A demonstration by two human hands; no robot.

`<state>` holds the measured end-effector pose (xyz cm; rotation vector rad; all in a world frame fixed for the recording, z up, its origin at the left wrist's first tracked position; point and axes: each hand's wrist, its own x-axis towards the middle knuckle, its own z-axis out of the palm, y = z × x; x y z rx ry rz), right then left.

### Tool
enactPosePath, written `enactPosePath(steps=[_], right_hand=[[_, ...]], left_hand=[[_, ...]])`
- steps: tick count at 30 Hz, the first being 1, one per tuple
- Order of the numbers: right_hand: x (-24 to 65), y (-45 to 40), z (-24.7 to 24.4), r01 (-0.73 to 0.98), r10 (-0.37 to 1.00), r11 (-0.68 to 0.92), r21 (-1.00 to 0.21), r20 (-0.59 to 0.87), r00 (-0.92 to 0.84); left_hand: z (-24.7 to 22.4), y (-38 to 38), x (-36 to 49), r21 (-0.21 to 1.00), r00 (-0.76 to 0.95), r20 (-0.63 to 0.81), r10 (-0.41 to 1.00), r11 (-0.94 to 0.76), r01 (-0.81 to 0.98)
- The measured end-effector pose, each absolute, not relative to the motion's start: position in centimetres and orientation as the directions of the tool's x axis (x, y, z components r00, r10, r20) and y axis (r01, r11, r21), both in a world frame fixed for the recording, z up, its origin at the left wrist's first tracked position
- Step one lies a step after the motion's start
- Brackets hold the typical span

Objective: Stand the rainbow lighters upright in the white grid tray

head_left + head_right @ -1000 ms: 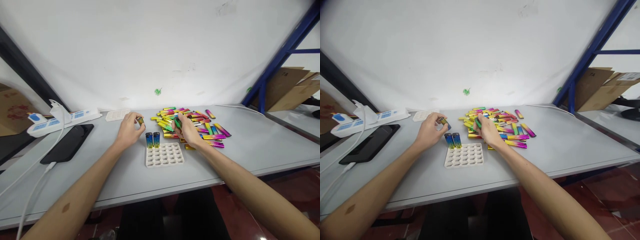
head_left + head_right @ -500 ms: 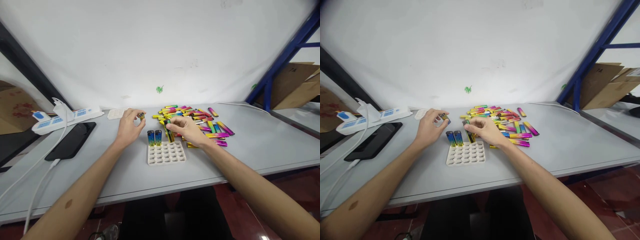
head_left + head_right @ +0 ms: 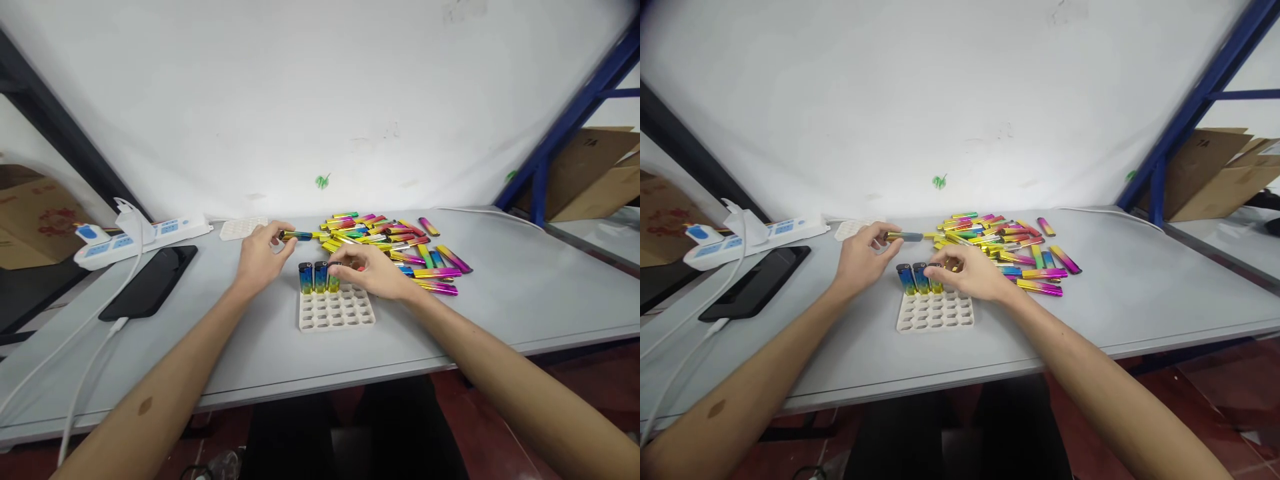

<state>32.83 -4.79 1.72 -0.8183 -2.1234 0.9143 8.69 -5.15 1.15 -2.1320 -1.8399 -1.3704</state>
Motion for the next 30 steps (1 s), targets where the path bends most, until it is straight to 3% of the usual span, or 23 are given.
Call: enactPosePath(steps=[6,12,18,27,30], right_hand=[[32.9,-4.2,1.4,0.271,0.821,0.499,-0.823,0.348,-0.453],[32.7,-3.8,0.8,0.289,0.848,0.498,-0.817,0.390,-0.360],[32.8,-3.6,1.0,0.207,0.842,0.502,-0.839,0.421,-0.337],[32.7,-3.5,1.0,0.271,0.846,0.488,-0.830,0.373,-0.381],[32.8,-3.5,1.0,0.150,0.867,0.430,-0.890,0.361,-0.343]], left_hand=[[1.7,-5.7,9.2,0.666,-0.121,0.500,0.858,-0.291,0.687],[1.3,-5.5,9.2,0.741,0.051,0.459,0.887,-0.414,0.529],[0.9,-5.3,9.1,0.762,0.150,0.427,0.892,-0.444,0.471],[1.1,-5.7,9.6,0.760,0.178,0.376,0.909,-0.413,0.501],[1.4,-6.0,9.9,0.740,0.149,0.403,0.903,-0.417,0.528]])
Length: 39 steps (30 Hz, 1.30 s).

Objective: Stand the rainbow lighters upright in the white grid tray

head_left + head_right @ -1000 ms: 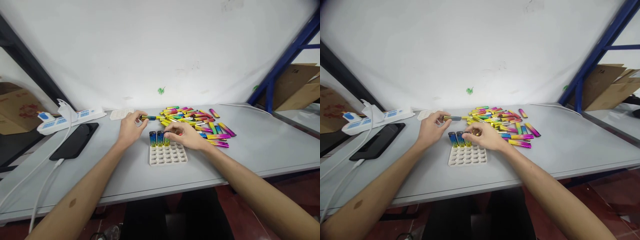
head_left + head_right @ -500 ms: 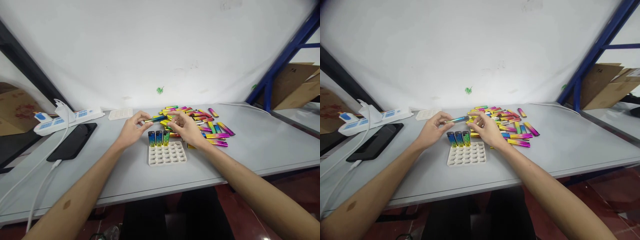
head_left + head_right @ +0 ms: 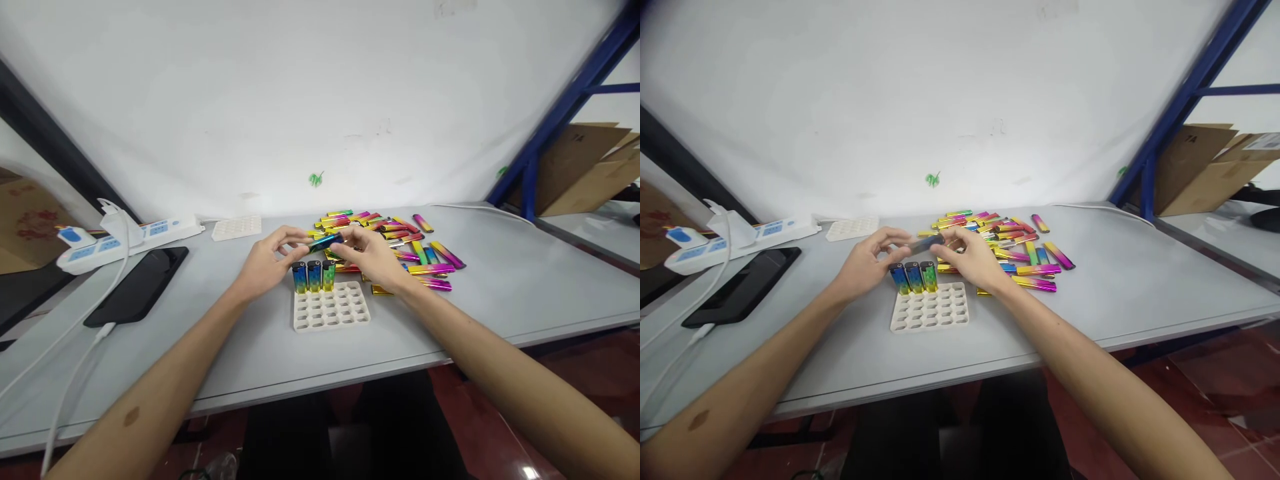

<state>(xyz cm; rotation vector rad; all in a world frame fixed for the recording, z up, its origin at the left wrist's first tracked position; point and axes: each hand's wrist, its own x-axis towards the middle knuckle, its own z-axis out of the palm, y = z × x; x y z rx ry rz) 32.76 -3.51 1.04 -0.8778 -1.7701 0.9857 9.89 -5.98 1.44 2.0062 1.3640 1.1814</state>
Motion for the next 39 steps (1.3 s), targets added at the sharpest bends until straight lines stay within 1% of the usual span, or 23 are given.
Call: enactPosePath(steps=[2,4,7,14,17,20,24,27,32,36,39], right_hand=[[32.8,-3.4,1.1,0.007,0.902,0.355,-0.935,0.340,-0.267],[32.8,-3.1,1.3,-0.134,0.940,0.264,-0.955,0.286,-0.187],[33.0,-3.0,1.6,-0.234,0.974,0.150,-0.961,0.184,-0.132],[33.1,-3.2,1.9,-0.218,0.976,0.076,-0.973,0.117,-0.182],[33.0,-3.1,1.7,-0.185,0.973,0.089,-0.979,0.125,-0.192],[33.0,-3.3,1.6,-0.179,0.958,0.108,-0.978,0.150,-0.243],[33.0,-3.5,1.7,-0.190,0.951,0.067,-0.979,0.120,-0.285],[33.0,-3.3,1.8,-0.165,0.960,0.032,-0.986,0.076,-0.270],[33.0,-3.0,1.9,-0.119,0.981,-0.063,-0.991,-0.039,-0.192],[33.1,-3.0,2.1,-0.160,0.980,-0.065,-0.985,-0.033,-0.199],[33.1,-3.2,2.2,-0.179,0.984,-0.024,-0.984,0.009,-0.177]], left_hand=[[1.5,-6.0,9.9,0.723,0.108,0.418,0.902,-0.402,0.562],[1.4,-5.9,9.7,0.702,0.069,0.420,0.905,-0.373,0.606],[1.1,-5.6,9.4,0.670,0.042,0.404,0.914,-0.327,0.667],[0.9,-5.3,9.4,0.615,0.066,0.383,0.922,-0.307,0.726],[0.9,-5.4,9.4,0.603,0.060,0.388,0.920,-0.303,0.738],[0.9,-5.4,9.4,0.599,0.061,0.387,0.920,-0.301,0.742],[0.8,-5.3,9.4,0.588,0.066,0.379,0.923,-0.296,0.753],[0.8,-5.2,9.4,0.580,0.071,0.378,0.923,-0.296,0.759],[0.7,-5.3,9.4,0.580,0.075,0.370,0.926,-0.293,0.760],[0.5,-5.2,9.3,0.574,0.088,0.367,0.926,-0.300,0.762],[0.4,-5.1,9.3,0.568,0.099,0.374,0.922,-0.312,0.762]])
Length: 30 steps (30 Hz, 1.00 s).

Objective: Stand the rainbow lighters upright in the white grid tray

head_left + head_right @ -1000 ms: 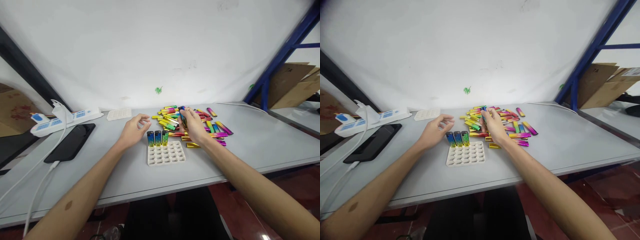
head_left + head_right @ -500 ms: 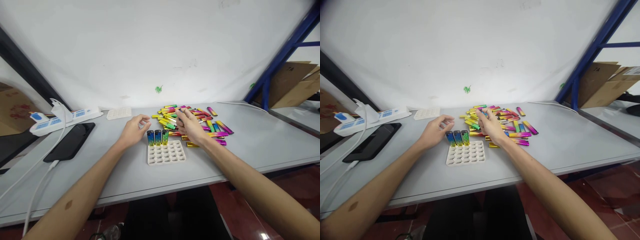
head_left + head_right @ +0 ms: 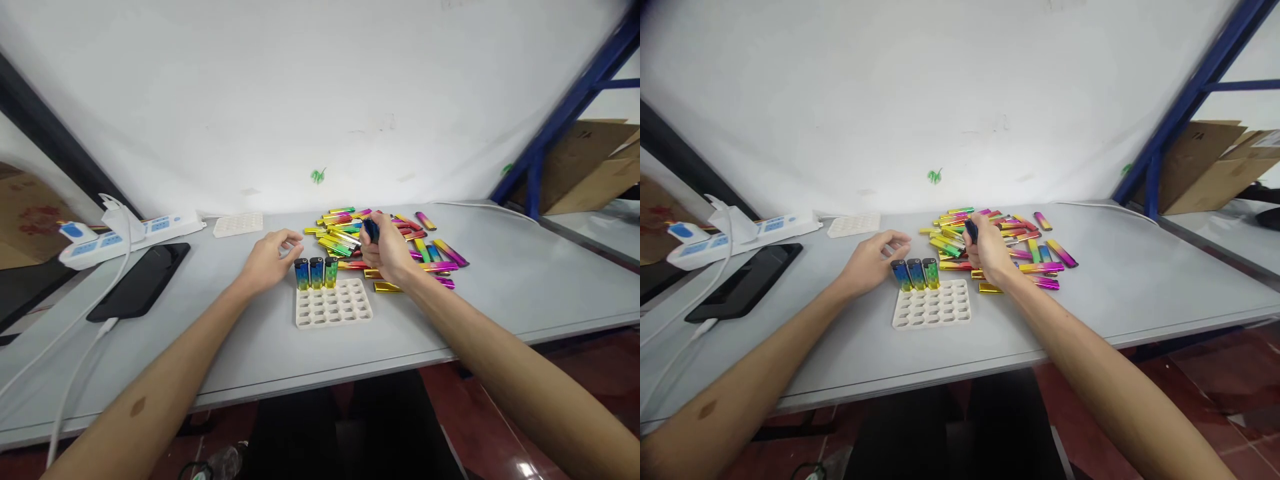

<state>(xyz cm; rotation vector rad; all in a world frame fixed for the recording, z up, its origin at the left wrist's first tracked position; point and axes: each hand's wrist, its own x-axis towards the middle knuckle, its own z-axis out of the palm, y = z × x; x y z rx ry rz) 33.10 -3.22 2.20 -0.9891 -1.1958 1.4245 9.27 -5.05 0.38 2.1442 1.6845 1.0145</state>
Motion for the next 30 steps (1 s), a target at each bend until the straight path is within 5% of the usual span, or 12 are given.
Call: enactPosePath(steps=[8,15,22,30], right_hand=[[33.1,-3.2,2.0,-0.147,0.978,-0.046,-0.988,-0.014,-0.210],[33.0,-3.2,1.7,-0.117,0.965,0.064,-0.991,0.091,-0.247],[33.3,-4.0,2.1,0.122,0.849,0.382,-0.916,0.295,-0.439],[33.6,-4.2,2.2,0.239,0.806,0.407,-0.882,0.223,-0.549]], left_hand=[[1.1,-5.8,9.5,0.674,0.120,0.365,0.923,-0.351,0.651],[1.6,-6.5,9.8,0.758,0.364,0.354,0.862,-0.492,0.428],[1.2,-7.1,11.3,0.745,0.416,0.174,0.893,-0.395,0.537],[1.0,-7.1,11.2,0.744,0.326,0.094,0.941,-0.283,0.605]])
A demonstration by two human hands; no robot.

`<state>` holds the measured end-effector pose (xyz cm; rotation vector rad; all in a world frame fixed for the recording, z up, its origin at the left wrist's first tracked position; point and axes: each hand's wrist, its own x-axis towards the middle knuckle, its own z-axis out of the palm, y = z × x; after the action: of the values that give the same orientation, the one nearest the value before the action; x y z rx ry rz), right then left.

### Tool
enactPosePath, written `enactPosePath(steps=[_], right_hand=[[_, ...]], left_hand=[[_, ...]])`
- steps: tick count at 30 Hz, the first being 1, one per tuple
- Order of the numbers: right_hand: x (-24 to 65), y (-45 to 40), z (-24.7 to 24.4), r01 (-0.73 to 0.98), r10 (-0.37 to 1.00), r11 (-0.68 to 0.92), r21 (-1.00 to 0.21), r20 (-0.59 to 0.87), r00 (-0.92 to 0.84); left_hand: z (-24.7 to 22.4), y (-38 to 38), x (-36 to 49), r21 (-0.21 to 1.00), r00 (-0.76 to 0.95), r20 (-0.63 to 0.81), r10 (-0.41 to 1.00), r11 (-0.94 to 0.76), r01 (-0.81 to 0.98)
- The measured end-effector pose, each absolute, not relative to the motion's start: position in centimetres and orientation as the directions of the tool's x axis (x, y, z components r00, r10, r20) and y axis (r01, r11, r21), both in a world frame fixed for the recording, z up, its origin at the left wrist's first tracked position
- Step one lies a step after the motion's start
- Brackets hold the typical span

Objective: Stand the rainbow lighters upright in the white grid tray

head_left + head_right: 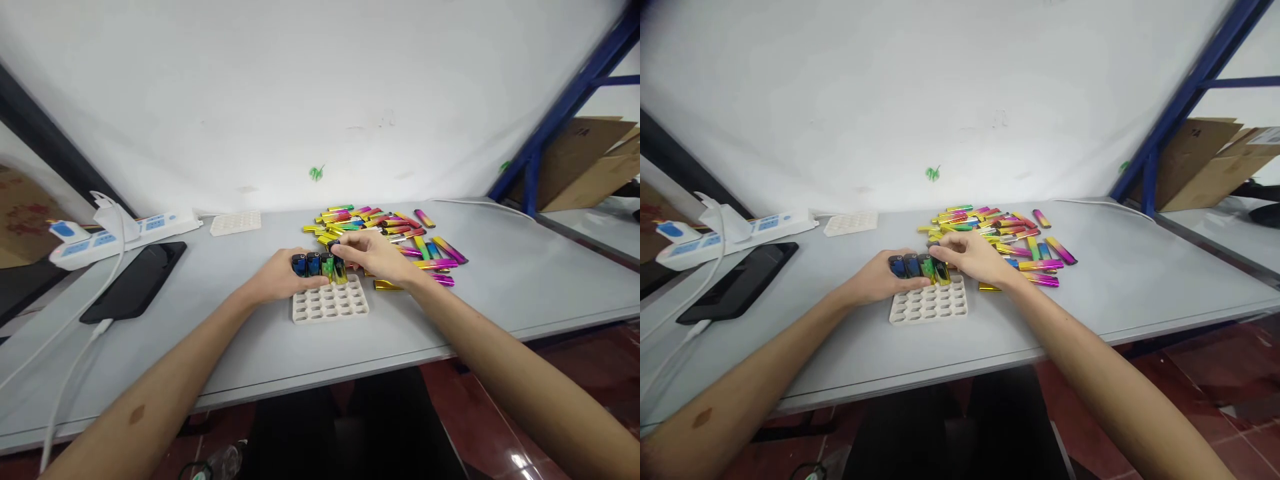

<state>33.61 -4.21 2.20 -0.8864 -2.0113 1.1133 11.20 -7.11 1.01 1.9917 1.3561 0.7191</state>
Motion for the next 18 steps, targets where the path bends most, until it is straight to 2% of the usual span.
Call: enactPosePath(steps=[7,18], right_hand=[[33.5,-3.8,1.5,0.254,0.733,0.602,-0.757,0.398,-0.551],[33.9,-4.0,1.8,0.346,0.728,0.658,-0.669,0.447,-0.520]], left_hand=[[1.3,-6.9,10.4,0.767,0.336,0.057,0.940,-0.257,0.588],[1.3,-6.8,10.0,0.760,0.349,0.046,0.936,-0.259,0.595]])
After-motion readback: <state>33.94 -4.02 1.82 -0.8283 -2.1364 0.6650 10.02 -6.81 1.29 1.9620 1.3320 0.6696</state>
